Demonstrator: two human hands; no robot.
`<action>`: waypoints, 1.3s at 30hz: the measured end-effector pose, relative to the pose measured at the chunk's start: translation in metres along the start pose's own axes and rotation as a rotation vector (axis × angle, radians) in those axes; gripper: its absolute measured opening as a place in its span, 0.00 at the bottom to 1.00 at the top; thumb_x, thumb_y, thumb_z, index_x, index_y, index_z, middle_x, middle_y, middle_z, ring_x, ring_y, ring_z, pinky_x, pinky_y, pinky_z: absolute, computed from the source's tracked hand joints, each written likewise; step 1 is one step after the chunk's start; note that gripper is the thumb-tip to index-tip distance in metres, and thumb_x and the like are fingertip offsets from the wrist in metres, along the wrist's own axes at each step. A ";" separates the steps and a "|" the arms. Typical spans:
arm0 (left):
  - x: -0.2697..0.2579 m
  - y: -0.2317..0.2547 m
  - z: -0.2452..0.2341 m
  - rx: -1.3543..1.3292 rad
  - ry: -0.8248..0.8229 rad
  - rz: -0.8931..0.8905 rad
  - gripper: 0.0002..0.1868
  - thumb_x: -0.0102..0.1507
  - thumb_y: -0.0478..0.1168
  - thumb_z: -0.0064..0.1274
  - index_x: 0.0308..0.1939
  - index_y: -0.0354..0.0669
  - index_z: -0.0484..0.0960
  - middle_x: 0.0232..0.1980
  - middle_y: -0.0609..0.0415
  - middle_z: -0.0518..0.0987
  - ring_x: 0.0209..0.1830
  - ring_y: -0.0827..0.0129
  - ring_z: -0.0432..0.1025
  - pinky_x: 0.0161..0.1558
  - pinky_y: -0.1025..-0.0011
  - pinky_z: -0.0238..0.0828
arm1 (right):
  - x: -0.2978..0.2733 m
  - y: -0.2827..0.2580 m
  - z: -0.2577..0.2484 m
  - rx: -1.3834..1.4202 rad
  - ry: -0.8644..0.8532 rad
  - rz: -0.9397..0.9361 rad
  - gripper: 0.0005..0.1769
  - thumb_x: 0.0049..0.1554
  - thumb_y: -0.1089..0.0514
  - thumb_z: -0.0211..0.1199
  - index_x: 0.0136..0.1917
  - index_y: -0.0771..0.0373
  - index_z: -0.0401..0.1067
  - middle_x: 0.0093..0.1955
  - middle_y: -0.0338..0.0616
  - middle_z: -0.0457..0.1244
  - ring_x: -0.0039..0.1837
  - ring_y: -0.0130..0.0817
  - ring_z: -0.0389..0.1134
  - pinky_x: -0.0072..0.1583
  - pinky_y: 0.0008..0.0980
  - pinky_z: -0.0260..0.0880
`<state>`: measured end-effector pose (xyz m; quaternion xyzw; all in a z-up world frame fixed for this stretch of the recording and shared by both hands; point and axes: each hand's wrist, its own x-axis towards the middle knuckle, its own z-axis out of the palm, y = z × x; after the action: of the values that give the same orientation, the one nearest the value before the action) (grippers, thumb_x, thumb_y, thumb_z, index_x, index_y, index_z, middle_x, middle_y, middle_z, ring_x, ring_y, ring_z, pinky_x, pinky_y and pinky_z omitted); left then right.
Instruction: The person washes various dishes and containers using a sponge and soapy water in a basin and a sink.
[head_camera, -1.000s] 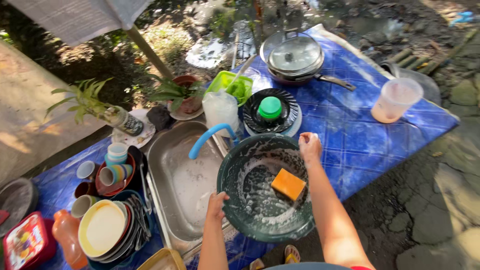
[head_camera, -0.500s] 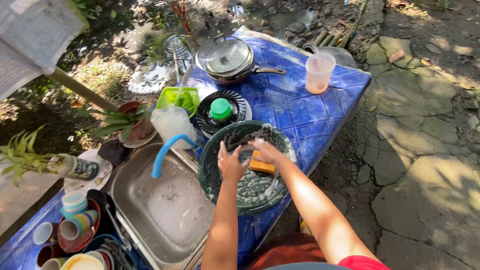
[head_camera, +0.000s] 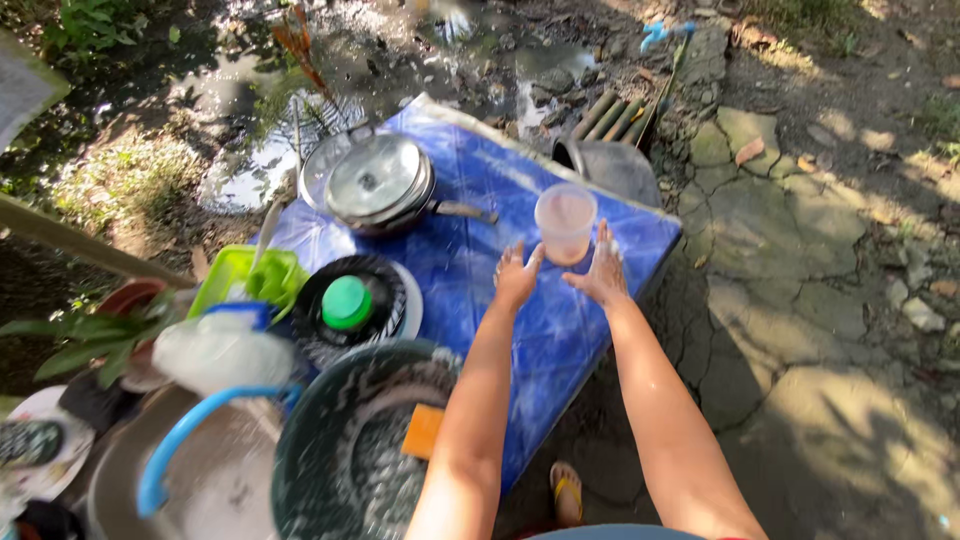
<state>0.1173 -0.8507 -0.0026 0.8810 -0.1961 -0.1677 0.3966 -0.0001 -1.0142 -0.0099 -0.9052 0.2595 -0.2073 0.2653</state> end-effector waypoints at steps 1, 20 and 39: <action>0.025 0.004 0.017 -0.004 0.007 0.006 0.47 0.66 0.73 0.43 0.79 0.49 0.58 0.82 0.37 0.52 0.82 0.41 0.45 0.76 0.44 0.39 | 0.014 0.008 -0.004 0.076 -0.054 0.027 0.84 0.35 0.48 0.85 0.83 0.65 0.25 0.81 0.71 0.41 0.82 0.62 0.40 0.78 0.50 0.43; 0.076 0.030 0.040 -1.078 0.170 -0.013 0.24 0.68 0.43 0.53 0.66 0.36 0.73 0.57 0.49 0.80 0.56 0.67 0.73 0.57 0.68 0.70 | 0.047 -0.022 0.006 0.489 0.015 -0.078 0.62 0.32 0.51 0.87 0.74 0.60 0.56 0.71 0.57 0.59 0.72 0.52 0.62 0.71 0.45 0.63; -0.249 -0.103 -0.294 -0.995 0.708 -0.021 0.29 0.65 0.51 0.57 0.63 0.32 0.78 0.53 0.49 0.82 0.52 0.65 0.75 0.52 0.68 0.72 | -0.221 -0.389 0.001 0.674 -0.124 -0.472 0.57 0.36 0.45 0.85 0.72 0.56 0.60 0.72 0.56 0.60 0.71 0.55 0.64 0.68 0.46 0.67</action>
<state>0.0559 -0.4823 0.1387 0.5943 0.0582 0.0597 0.7999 -0.0317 -0.6044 0.1653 -0.8132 -0.0540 -0.2809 0.5069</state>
